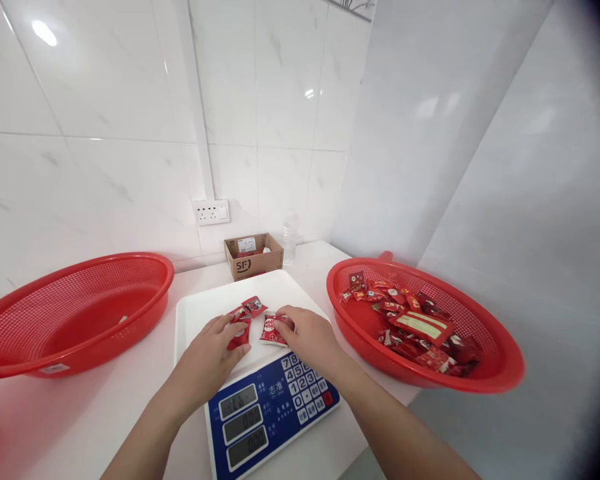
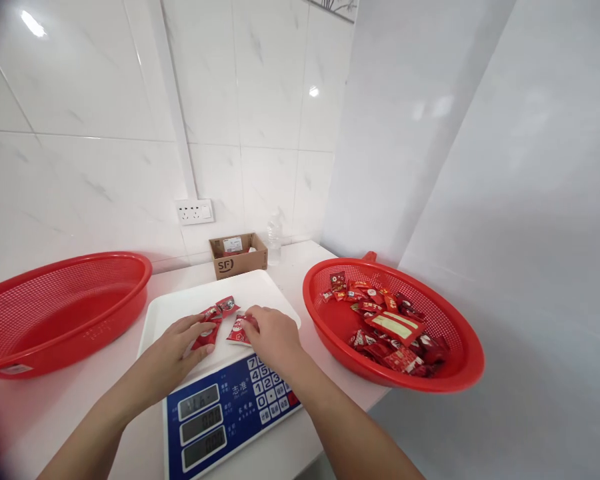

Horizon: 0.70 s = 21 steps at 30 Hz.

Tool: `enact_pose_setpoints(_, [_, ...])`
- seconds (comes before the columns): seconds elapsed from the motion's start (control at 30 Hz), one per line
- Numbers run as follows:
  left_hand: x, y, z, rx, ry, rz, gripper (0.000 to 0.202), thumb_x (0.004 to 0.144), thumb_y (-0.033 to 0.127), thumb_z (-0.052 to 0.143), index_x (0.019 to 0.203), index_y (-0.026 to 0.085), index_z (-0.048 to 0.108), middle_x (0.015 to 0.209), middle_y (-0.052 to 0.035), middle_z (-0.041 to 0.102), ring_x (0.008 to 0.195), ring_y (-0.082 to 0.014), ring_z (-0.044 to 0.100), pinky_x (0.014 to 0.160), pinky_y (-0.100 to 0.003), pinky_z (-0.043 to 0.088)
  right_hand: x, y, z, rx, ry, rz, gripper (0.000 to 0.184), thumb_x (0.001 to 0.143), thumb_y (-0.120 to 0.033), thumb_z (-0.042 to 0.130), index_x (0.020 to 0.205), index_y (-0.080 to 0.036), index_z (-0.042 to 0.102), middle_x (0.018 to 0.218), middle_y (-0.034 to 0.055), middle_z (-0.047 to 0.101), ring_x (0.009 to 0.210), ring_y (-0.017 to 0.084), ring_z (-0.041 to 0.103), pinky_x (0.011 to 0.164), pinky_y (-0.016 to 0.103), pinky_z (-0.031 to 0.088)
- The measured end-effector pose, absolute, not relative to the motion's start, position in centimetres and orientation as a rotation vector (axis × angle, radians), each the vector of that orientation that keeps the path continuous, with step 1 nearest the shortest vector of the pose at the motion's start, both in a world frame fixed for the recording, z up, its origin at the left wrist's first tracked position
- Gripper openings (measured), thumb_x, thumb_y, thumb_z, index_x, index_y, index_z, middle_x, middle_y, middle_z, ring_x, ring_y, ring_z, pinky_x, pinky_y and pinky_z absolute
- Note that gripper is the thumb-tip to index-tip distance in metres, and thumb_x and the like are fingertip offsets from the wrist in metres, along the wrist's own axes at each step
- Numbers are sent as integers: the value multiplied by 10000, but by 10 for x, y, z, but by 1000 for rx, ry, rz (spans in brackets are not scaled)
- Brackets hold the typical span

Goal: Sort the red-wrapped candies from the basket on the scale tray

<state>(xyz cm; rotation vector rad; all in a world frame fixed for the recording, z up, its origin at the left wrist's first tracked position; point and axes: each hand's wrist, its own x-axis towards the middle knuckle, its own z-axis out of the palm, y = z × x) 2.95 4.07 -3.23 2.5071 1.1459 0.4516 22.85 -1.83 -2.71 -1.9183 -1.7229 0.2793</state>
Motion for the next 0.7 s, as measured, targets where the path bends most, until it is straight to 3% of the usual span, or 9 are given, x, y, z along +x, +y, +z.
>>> enact_pose_setpoints(0.3, [31,38,-33,2458,1178,481,419,895,393,439,1212,191,624,1219,-137,570,1144,-306,526,959,-463,442,220,-18,-27,-1842,-1887,272,280,882,-353,538,1101,-271,690,885,45,669,823,197,611,673,275,380])
enact_pose_setpoints(0.5, [31,37,-31,2405,1079,522,346,890,390,452,1140,252,646,1167,-96,619,1082,-286,566,911,-434,462,219,-16,-24,-1809,-1941,217,266,896,-331,538,1096,-244,689,879,58,660,861,219,602,698,301,397])
enact_pose_setpoints(0.7, [30,33,-21,2280,1183,476,232,890,317,403,1000,231,588,1024,-73,687,942,-258,636,776,-370,483,212,-8,-21,-1720,-2044,122,304,911,-264,533,1185,-206,651,1071,81,657,1024,226,540,857,332,404])
